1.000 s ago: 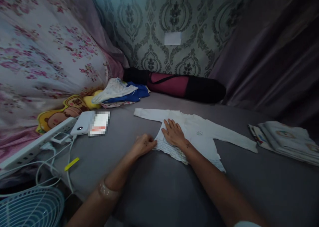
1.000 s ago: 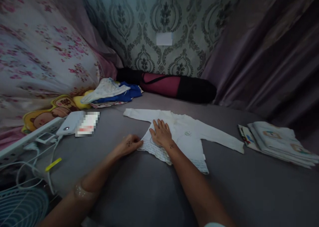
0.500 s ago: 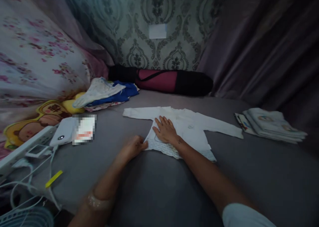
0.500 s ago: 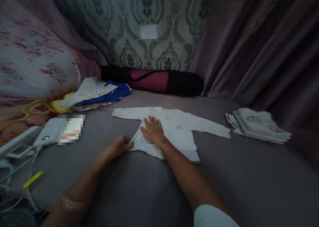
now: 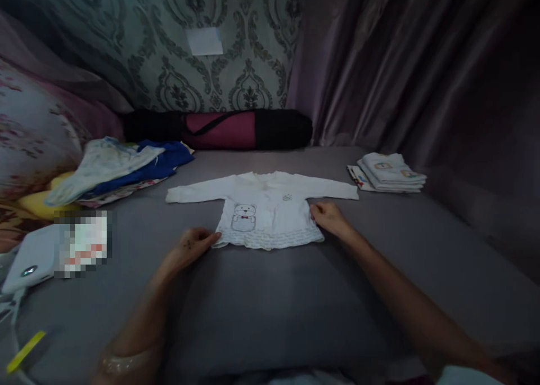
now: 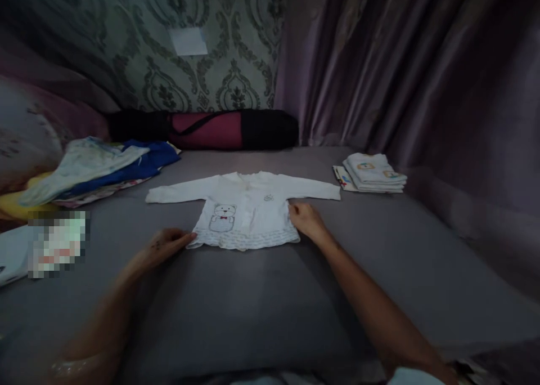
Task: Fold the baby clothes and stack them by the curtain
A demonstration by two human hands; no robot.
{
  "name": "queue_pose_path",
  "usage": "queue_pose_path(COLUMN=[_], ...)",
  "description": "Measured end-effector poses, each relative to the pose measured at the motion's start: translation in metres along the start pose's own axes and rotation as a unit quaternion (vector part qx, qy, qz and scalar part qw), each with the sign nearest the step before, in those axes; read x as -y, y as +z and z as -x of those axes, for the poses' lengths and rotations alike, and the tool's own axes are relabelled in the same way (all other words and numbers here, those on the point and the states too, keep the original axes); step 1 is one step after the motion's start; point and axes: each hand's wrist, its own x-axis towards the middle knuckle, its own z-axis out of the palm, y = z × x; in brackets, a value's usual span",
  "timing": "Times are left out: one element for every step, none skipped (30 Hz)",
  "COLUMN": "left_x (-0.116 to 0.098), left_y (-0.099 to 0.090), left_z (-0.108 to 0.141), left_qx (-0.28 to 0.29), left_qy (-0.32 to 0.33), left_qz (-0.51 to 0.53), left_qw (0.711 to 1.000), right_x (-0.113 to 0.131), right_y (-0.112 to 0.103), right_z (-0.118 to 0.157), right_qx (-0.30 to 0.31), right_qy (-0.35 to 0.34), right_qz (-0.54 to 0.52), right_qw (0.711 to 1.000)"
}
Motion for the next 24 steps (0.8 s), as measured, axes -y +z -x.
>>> queue_pose_path(left_x=[0.001,0.002,0.003,0.004,0.004,0.004,0.003,0.003,0.002,0.001,0.001,0.001,0.001,0.001,0.002,0.002,0.002,0.002,0.002,0.003,0.003,0.003,0.004,0.005], left_y=[0.0,0.001,0.002,0.002,0.003,0.004,0.005,0.006,0.007,0.008,0.009,0.01,0.01,0.01,0.01,0.01,0.01,0.01,0.01,0.01,0.01,0.011,0.011,0.012], left_z=[0.0,0.0,0.0,-0.001,-0.001,-0.001,-0.001,-0.001,-0.001,-0.002,-0.002,-0.003,-0.003,-0.003,-0.003,-0.003,-0.003,-0.002,-0.002,-0.002,-0.001,-0.002,-0.002,-0.002], left_qx=[0.006,0.011,0.016,0.021,0.025,0.026,0.025,0.023,0.02,0.015,0.007,-0.002,-0.012,-0.022,-0.032,-0.037,-0.037,-0.031,-0.024,-0.016,-0.007,-0.001,0.002,0.004], left_qy=[0.001,0.002,0.003,0.004,0.006,0.007,0.006,0.004,0.005,0.007,0.012,0.02,0.032,0.043,0.051,0.058,0.061,0.061,0.06,0.059,0.057,0.054,0.051,0.05], left_qz=[0.002,0.001,-0.002,-0.007,-0.011,-0.014,-0.016,-0.015,-0.013,-0.011,-0.009,-0.007,-0.003,0.002,0.011,0.023,0.039,0.053,0.064,0.071,0.071,0.065,0.055,0.043], left_qw=[1.0,1.0,1.0,1.0,1.0,1.0,1.0,1.0,1.0,1.0,1.0,1.0,0.999,0.999,0.998,0.997,0.997,0.996,0.996,0.996,0.996,0.996,0.997,0.998], right_x=[-0.006,-0.008,-0.008,-0.007,-0.003,0.0,0.004,0.007,0.01,0.012,0.014,0.014,0.015,0.015,0.014,0.013,0.012,0.01,0.009,0.008,0.007,0.006,0.005,0.005], right_y=[0.0,0.0,0.001,0.002,0.003,0.003,0.004,0.004,0.005,0.005,0.006,0.006,0.006,0.007,0.007,0.007,0.007,0.007,0.008,0.008,0.009,0.009,0.009,0.008], right_z=[0.009,0.016,0.024,0.03,0.035,0.04,0.043,0.047,0.05,0.052,0.054,0.056,0.057,0.058,0.058,0.058,0.057,0.056,0.054,0.053,0.052,0.052,0.052,0.052], right_qx=[0.012,0.021,0.026,0.026,0.024,0.02,0.018,0.016,0.016,0.017,0.015,0.011,0.007,0.004,0.004,0.007,0.012,0.017,0.019,0.02,0.021,0.021,0.022,0.025], right_qy=[0.013,0.026,0.039,0.052,0.063,0.071,0.074,0.074,0.072,0.07,0.069,0.067,0.064,0.062,0.059,0.056,0.055,0.056,0.056,0.055,0.054,0.052,0.05,0.046], right_qz=[0.026,0.044,0.059,0.072,0.085,0.098,0.108,0.116,0.12,0.122,0.124,0.125,0.123,0.12,0.114,0.106,0.097,0.09,0.084,0.079,0.076,0.075,0.077,0.081], right_qw=[1.0,0.998,0.997,0.996,0.994,0.992,0.991,0.99,0.99,0.99,0.99,0.99,0.99,0.991,0.992,0.993,0.994,0.994,0.995,0.995,0.995,0.996,0.996,0.995])
